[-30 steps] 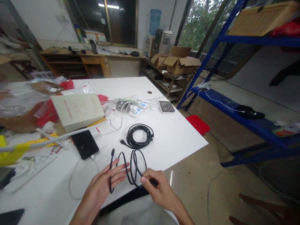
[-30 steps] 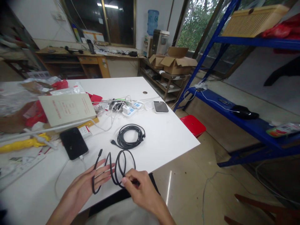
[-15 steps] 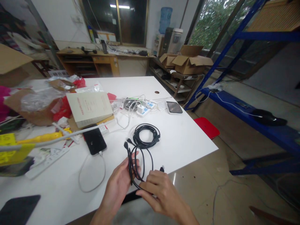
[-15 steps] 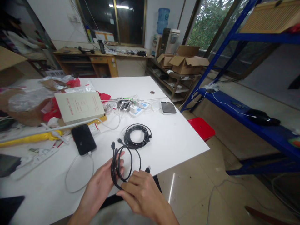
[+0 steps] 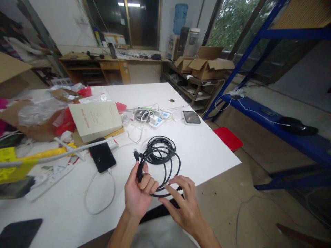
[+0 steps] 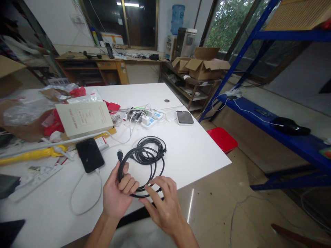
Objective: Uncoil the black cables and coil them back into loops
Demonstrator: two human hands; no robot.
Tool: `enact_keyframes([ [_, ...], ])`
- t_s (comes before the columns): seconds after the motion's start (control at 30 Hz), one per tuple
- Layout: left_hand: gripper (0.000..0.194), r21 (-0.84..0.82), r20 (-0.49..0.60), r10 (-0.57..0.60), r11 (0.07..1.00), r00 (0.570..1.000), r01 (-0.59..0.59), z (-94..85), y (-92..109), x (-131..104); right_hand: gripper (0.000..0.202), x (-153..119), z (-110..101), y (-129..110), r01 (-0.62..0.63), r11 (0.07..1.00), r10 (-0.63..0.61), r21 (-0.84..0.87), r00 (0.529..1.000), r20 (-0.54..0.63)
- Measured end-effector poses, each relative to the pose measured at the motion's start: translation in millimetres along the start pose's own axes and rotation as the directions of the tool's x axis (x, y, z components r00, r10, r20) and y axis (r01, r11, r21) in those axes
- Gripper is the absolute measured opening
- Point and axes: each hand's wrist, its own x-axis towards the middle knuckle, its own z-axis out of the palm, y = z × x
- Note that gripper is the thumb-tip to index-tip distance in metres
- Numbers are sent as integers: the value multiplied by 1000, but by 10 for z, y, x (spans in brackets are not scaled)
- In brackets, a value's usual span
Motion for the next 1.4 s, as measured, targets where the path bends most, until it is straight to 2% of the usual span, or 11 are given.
enact_keyframes([
  [0.13, 51, -85, 72, 19, 996, 997, -13, -6, -33, 91, 93, -134, 101, 115, -214, 975, 223, 63, 938, -267],
  [0.27, 58, -169, 151, 16, 986, 988, 10, -51, -128, 141, 121, -219, 243, 140, -365, 784, 474, 503, 874, -103],
  [0.37, 63, -207, 198, 21, 978, 980, 21, -111, -179, 166, 117, -244, 321, 133, -425, 552, 562, 718, 825, 56],
  [0.47, 65, -228, 211, 36, 974, 977, 14, -169, -199, 187, 103, -219, 349, 116, -446, 429, 607, 786, 786, 115],
  [0.6, 65, -212, 177, 35, 977, 983, 3, -219, -190, 204, 84, -126, 326, 74, -471, 287, 573, 834, 782, 244],
  [0.83, 47, 18, 46, 1, 1000, 999, -1, -217, -146, 163, 65, -81, 342, 143, -533, 313, 673, 786, 708, 212],
  [1.0, 41, 312, -18, 162, 938, 987, -149, -228, -190, 223, 68, -93, 327, 213, -560, 364, 681, 744, 705, 198],
  [1.1, 52, 609, 30, 364, 732, 931, -306, -333, -159, 356, 64, -36, 312, 231, -556, 389, 679, 734, 712, 180],
  [1.2, 48, 896, 155, 479, 300, 864, -327, -456, -52, 556, 60, 98, 335, 312, -552, 417, 685, 722, 713, 150],
  [1.33, 30, 935, 336, 503, -278, 796, -220, -583, 89, 942, 57, 326, 451, 578, -560, 470, 674, 683, 727, 132],
  [1.4, 22, 919, 353, 523, -348, 775, -184, -652, 114, 1165, 54, 422, 528, 745, -577, 520, 656, 629, 742, 138],
])
